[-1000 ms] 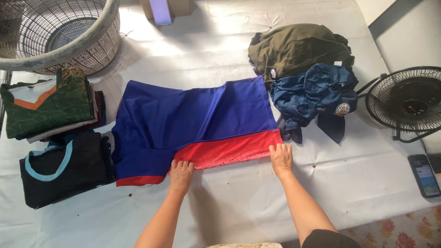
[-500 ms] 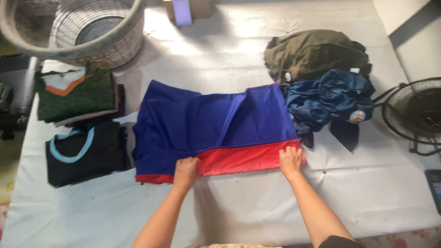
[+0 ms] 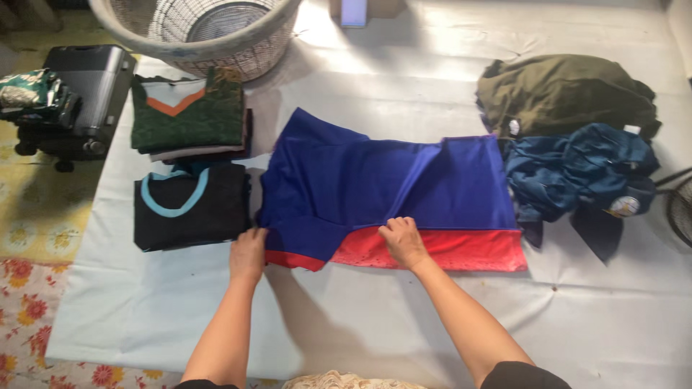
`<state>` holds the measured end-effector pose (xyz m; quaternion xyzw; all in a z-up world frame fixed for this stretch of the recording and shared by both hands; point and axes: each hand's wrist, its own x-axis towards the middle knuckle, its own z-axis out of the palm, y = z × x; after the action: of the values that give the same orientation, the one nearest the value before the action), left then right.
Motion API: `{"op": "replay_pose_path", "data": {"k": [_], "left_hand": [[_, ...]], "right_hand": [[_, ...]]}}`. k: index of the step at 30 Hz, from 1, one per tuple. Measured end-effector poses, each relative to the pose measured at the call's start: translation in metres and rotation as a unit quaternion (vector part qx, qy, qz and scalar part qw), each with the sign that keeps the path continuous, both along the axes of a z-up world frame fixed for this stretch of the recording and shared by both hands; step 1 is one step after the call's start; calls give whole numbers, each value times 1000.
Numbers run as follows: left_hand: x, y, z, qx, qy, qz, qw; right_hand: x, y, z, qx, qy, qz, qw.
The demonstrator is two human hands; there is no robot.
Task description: The person folds several shirts and a towel on a bed. They smooth each item, fold sleeves and sides, then fold the body into a compact rectangle before stacking them. The person handles a dark blue shirt, a black shirt with light blue trim, a multicolored shirt, and a purple towel.
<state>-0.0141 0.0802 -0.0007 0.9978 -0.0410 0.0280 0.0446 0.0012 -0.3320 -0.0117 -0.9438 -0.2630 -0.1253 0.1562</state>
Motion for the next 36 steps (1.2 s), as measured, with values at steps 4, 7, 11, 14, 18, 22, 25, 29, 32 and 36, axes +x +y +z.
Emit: {"op": "replay_pose_path", "data": {"k": [4,7,11,14,18,22,25,29,32,36], "left_hand": [[-3,4,-4,59,56,-84,993],[1,0,-2,34,5,-118,992],[7,-3,5,-70,25,-113,991],[23,2,8,-166,59,-124,976],[66,5,-8,-399,206,16,894],[100,11,-33,-667,127,178,712],[94,7,-48,-443,133,211,861],[58,-2,-48,-239,129,157,949],[32,-17,-33,-136,169,173,961],[19,-22,-17,-84,228,207,948]], "right_hand": [[4,55,10,-16,44,58,997],[5,89,11,-10,25,93,995],[2,118,0,-26,3,106,994],[11,123,-10,-18,49,94,994],[35,118,-29,82,265,-25,960],[70,104,-52,319,355,-256,841],[73,87,-60,306,307,-340,835],[61,78,-59,226,197,-323,898],[47,75,-51,128,58,-314,939],[28,59,-47,85,105,-269,954]]}}
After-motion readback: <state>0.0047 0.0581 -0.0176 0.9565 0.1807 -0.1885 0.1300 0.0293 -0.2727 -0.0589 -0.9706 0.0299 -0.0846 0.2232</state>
